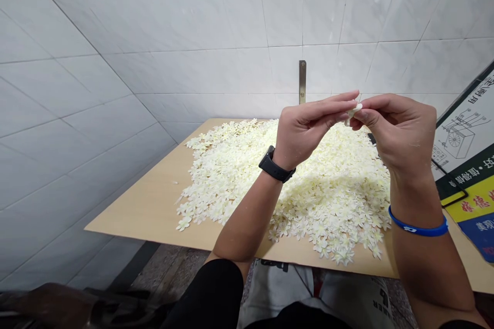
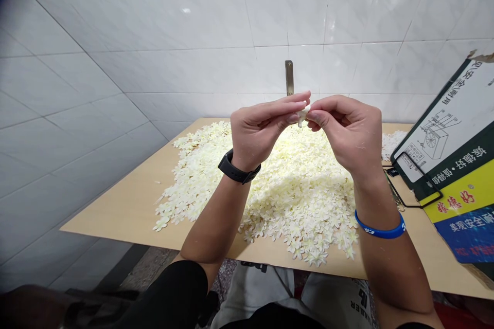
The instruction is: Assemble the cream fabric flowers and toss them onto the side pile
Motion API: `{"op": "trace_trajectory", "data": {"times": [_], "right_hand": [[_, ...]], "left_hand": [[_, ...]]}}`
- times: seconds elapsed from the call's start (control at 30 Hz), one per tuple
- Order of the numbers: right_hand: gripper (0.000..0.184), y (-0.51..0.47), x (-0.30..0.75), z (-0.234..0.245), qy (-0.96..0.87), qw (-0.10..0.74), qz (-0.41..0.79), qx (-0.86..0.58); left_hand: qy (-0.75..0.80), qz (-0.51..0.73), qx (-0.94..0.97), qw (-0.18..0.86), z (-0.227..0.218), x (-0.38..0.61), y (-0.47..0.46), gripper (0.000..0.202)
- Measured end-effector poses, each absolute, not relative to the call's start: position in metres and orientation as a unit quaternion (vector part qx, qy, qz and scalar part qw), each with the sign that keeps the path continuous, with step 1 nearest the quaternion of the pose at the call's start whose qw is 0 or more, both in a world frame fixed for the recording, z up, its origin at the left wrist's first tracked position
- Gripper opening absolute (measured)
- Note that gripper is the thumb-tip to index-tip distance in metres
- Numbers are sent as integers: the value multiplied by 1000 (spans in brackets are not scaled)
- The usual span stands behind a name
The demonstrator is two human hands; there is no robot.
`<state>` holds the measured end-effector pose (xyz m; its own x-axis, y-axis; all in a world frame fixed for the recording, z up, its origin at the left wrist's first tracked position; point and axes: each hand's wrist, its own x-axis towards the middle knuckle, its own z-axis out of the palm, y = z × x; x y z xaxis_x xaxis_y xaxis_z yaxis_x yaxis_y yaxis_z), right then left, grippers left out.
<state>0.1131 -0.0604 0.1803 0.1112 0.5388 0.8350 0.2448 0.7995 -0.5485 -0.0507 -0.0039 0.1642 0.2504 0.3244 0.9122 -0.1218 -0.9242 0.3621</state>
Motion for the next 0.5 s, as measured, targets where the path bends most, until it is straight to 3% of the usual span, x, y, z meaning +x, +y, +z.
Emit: {"op": "trace_trajectory", "data": {"times": [0.27, 0.5], "right_hand": [[7, -63, 114, 178, -658, 672, 104, -323], [15, -62, 113, 181, -657, 684, 123, -293]], "left_hand": [[50, 597, 782, 173, 164, -50, -6, 26], [40, 607, 771, 188, 166, -50, -4, 22]]}}
